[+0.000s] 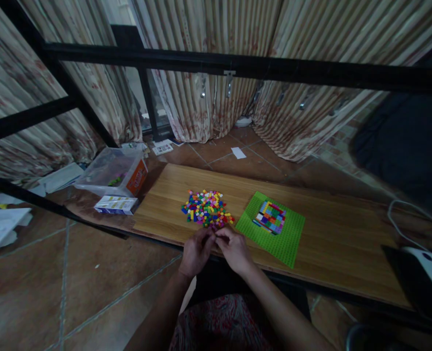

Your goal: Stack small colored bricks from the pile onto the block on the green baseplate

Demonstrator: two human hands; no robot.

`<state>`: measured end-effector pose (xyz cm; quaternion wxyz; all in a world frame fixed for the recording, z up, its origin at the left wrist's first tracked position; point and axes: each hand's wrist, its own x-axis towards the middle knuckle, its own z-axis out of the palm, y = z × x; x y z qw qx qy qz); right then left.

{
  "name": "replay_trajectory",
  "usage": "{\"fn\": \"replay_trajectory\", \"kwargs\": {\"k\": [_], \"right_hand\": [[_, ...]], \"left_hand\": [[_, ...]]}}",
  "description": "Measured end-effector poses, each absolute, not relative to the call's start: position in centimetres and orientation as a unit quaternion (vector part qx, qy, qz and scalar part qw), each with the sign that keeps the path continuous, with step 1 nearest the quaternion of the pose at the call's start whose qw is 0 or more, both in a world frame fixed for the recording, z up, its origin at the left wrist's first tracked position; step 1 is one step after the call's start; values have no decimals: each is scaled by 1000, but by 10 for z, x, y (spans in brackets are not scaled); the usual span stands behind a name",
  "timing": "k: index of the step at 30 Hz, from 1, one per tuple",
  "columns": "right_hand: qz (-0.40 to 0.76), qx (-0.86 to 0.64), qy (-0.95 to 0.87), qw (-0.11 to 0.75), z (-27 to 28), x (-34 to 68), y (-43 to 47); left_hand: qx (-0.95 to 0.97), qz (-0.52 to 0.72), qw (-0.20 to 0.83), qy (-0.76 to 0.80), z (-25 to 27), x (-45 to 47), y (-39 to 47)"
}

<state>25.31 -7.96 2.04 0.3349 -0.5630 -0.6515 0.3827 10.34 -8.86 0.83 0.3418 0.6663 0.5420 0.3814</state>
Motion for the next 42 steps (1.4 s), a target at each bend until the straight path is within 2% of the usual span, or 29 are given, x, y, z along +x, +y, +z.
{"fn": "replay_trajectory", "kwargs": {"k": [9,17,22,28,35,42], "right_hand": [[336,-530,-721,292,25,255,-81],[381,-489,-702,350,13,262,-80],[393,-496,-657,410,17,269,-91],[368,-507,-659,416,18,275,-96],[348,-528,-642,433,18,270,-96],[427,-520,-554,491,10,274,-100]], "left_hand": [[667,358,380,531,17,99,-85],[657,351,432,508,12,94,-79],[660,336,408,534,8,94,-77],[675,320,371,551,8,96,-73],[652,322,372,578,14,98,-73],[645,333,373,578,18,100,-73]]}}
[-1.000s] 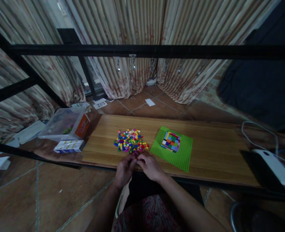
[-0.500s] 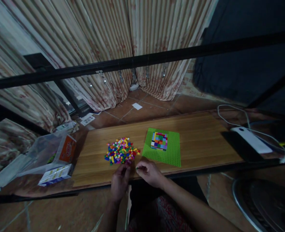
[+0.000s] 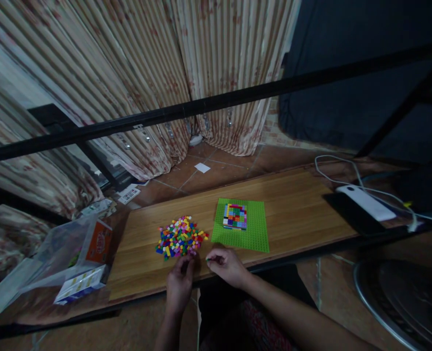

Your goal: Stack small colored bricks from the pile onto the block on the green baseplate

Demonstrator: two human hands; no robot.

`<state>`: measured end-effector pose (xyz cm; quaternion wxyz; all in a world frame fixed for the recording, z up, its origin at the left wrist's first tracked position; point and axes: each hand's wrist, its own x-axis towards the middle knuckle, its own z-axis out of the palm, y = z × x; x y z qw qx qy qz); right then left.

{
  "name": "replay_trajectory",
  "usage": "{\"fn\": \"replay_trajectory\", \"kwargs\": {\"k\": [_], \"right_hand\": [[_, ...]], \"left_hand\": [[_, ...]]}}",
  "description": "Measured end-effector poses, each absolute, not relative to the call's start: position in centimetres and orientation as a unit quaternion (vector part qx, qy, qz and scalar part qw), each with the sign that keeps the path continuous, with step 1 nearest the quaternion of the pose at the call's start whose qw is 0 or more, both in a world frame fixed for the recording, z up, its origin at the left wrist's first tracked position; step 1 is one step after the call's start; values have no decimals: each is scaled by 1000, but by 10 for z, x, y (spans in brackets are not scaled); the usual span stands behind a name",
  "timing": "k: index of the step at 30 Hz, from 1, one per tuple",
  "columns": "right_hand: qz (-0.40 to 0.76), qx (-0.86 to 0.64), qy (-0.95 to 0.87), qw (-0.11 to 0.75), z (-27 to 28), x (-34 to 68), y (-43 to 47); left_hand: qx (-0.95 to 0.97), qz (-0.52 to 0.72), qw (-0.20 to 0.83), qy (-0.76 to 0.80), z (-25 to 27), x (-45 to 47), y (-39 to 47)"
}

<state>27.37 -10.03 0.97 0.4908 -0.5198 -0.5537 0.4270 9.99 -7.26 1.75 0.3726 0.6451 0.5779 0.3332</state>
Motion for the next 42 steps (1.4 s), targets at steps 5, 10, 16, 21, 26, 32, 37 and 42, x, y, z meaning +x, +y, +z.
{"fn": "replay_trajectory", "kwargs": {"k": [5,10,16,21,26,32,37,42], "right_hand": [[414,-548,-471,554,16,305,-110],[345,-593,-404,606,26,358,-104],[295,-625,-351,632,21,394,-90],[286,-625,-339,642,19,397,-78],[280,-621,-402,612,25,402,-65],[201,-655,-508,522,30,405,-56],[107,-680,-506,520,22,399,-47],[97,-698,-466,534,10,394,-40]], "left_hand": [[646,334,371,578,12,98,-72],[639,344,377,576,7,97,-70],[639,343,383,572,6,96,-70],[632,357,356,588,10,100,-72],[632,353,366,585,11,101,-71],[645,331,347,595,8,98,-70],[654,313,337,601,10,97,-70],[664,316,333,590,17,98,-72]]}}
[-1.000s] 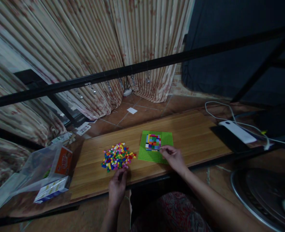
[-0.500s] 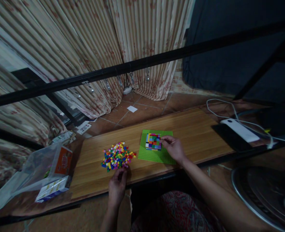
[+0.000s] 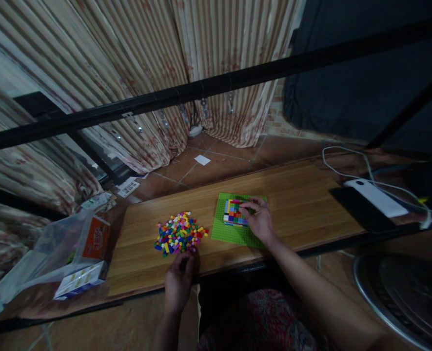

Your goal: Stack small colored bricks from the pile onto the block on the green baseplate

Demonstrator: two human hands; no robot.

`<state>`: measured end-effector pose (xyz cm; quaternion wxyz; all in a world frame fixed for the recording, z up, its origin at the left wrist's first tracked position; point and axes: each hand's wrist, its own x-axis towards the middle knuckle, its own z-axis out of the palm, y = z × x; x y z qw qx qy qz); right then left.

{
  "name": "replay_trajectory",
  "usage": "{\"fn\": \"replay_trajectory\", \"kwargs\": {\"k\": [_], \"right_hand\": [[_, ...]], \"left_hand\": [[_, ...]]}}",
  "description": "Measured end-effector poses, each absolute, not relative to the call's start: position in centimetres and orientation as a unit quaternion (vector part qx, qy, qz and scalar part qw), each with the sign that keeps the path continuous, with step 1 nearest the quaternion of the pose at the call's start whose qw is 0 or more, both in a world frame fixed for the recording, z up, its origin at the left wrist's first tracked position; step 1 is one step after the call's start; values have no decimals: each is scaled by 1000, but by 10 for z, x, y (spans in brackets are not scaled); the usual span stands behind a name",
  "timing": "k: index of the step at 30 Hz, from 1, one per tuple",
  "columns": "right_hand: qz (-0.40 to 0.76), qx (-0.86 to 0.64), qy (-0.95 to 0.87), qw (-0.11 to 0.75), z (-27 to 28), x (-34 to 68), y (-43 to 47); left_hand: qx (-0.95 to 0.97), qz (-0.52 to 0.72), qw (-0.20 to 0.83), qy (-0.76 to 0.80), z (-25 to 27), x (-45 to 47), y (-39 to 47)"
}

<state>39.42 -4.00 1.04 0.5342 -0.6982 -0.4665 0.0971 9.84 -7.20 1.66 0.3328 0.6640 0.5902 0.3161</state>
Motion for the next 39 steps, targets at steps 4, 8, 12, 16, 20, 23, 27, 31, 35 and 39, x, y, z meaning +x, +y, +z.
{"fn": "replay_trajectory", "kwargs": {"k": [4,8,12,16,20,23,27,31,35,39], "right_hand": [[123,-691,-439,561,5,395,-37],[179,-665,-410,598,2,397,-33],[222,-666,-373,607,1,400,-27],[297,-651,-310,626,3,402,-19],[372,-639,-278,613,10,407,-13],[402,-638,-266,601,12,411,-11],[411,-634,-263,600,11,413,-11],[403,-633,-263,607,10,410,-10],[406,-607,-258,632,16,408,-14],[385,-568,-228,691,22,415,-28]], "left_hand": [[664,312,342,587,20,100,-74],[662,302,342,595,17,99,-74],[669,302,331,593,17,98,-74],[669,305,333,590,18,98,-74],[663,299,341,595,16,98,-73],[658,294,338,605,14,98,-72],[659,304,337,600,14,98,-72],[659,307,339,598,14,98,-73],[649,305,347,605,12,98,-72],[656,324,355,582,10,96,-72]]}}
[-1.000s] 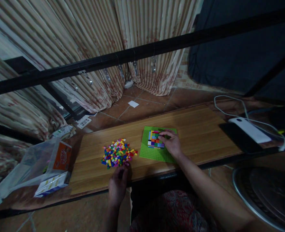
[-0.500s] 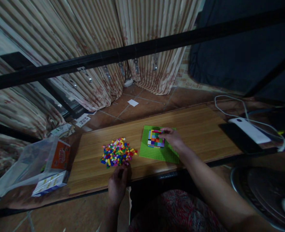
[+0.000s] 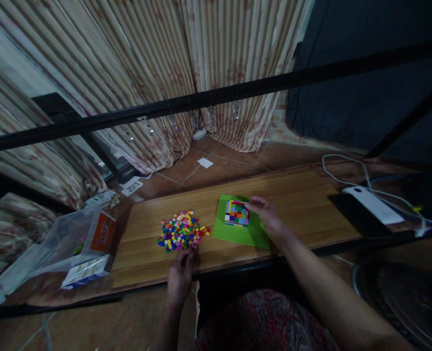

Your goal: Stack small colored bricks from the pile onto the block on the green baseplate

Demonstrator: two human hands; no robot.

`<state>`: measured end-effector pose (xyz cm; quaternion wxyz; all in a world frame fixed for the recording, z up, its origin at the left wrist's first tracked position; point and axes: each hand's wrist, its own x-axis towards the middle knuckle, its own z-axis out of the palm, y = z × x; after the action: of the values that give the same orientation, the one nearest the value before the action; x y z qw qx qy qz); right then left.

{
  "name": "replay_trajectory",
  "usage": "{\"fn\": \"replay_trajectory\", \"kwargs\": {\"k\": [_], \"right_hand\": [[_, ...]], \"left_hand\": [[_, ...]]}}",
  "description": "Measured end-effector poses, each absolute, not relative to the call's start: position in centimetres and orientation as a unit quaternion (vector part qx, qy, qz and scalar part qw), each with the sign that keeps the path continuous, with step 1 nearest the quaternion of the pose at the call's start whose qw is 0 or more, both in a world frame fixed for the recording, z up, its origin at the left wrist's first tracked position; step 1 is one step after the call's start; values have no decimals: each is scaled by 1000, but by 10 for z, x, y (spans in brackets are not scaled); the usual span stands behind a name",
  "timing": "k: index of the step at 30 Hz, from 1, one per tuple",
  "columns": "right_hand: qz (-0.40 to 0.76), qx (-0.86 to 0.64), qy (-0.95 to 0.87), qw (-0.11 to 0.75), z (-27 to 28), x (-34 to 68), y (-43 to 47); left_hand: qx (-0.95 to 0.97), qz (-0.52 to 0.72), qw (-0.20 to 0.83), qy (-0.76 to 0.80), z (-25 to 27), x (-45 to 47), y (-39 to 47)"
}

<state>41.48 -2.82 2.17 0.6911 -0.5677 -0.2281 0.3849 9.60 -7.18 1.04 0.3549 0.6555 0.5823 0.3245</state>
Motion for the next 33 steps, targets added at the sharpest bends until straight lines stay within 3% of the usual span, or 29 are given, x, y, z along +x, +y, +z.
{"fn": "replay_trajectory", "kwargs": {"k": [5,9,18,27,33], "right_hand": [[337,-598,-158,710,22,421,-59],[265,-625,-246,692,29,399,-83],[329,-590,-597,434,27,304,-101],[210,-607,-708,295,19,273,-62],[150,-639,-708,262,16,259,-56]], "left_hand": [[640,360,372,567,8,97,-73],[620,375,395,564,4,99,-75],[628,379,383,562,7,101,-80],[633,337,357,599,14,104,-80],[640,329,351,599,12,103,-79]]}}
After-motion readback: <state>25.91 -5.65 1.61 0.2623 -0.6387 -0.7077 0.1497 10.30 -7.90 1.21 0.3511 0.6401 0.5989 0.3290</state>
